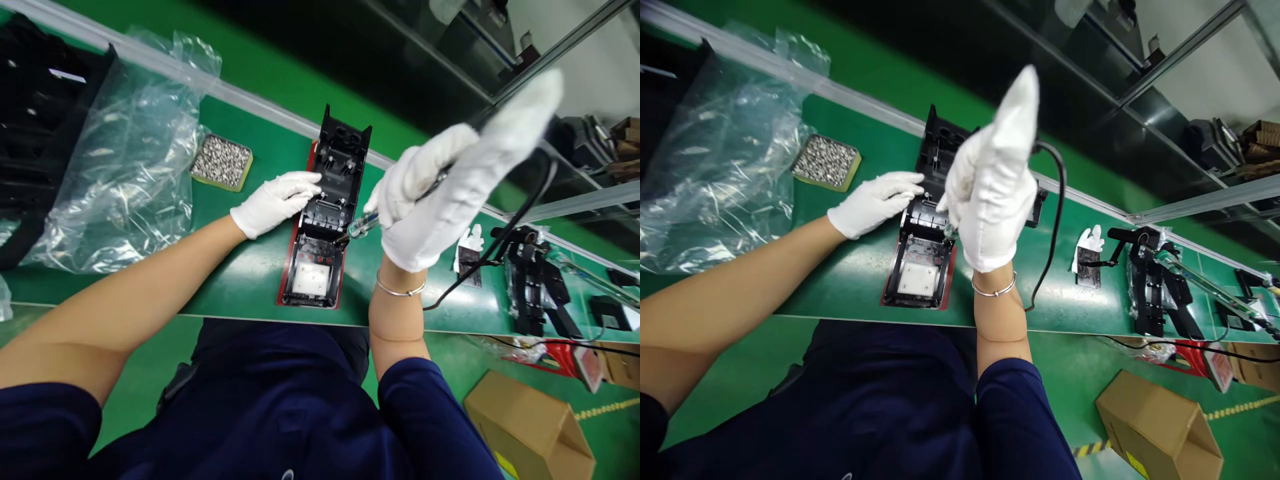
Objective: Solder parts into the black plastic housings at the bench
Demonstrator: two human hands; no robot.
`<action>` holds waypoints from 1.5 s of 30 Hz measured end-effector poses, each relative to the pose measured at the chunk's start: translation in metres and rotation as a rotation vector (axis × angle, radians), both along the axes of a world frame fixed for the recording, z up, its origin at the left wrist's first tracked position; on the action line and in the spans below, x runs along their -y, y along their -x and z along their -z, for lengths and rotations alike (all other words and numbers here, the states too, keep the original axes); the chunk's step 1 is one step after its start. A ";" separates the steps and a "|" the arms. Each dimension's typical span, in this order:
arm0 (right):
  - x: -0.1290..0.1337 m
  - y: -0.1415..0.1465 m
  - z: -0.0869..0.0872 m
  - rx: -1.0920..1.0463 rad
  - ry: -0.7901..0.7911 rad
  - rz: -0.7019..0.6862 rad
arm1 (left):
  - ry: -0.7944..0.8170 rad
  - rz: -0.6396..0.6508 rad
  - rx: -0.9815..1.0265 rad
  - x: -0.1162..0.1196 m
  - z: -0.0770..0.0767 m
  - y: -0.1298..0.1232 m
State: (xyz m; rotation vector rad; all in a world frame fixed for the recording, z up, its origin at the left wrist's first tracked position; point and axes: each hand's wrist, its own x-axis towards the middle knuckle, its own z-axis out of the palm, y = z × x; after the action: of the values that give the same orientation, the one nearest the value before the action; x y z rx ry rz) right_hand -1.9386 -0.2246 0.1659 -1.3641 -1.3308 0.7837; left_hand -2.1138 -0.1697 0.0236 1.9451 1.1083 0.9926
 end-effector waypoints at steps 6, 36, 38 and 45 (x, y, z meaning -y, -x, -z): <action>-0.002 0.000 -0.009 -0.309 -0.167 -0.220 | 0.163 -0.513 0.158 -0.003 0.003 0.002; -0.009 -0.004 -0.014 -0.318 -0.179 -0.229 | 0.333 -0.358 0.187 -0.007 0.010 -0.004; -0.009 -0.005 -0.015 -0.294 -0.202 -0.233 | 0.335 -0.382 0.225 -0.008 0.010 -0.007; -0.012 -0.007 -0.018 -0.317 -0.179 -0.203 | 0.308 -0.474 0.415 0.005 -0.022 -0.010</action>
State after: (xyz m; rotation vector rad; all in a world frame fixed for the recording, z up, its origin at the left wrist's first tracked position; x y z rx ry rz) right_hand -1.9319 -0.2122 0.1841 -0.9298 -1.2638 0.9502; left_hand -2.1043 -0.1743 0.0458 1.1836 1.4023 1.3088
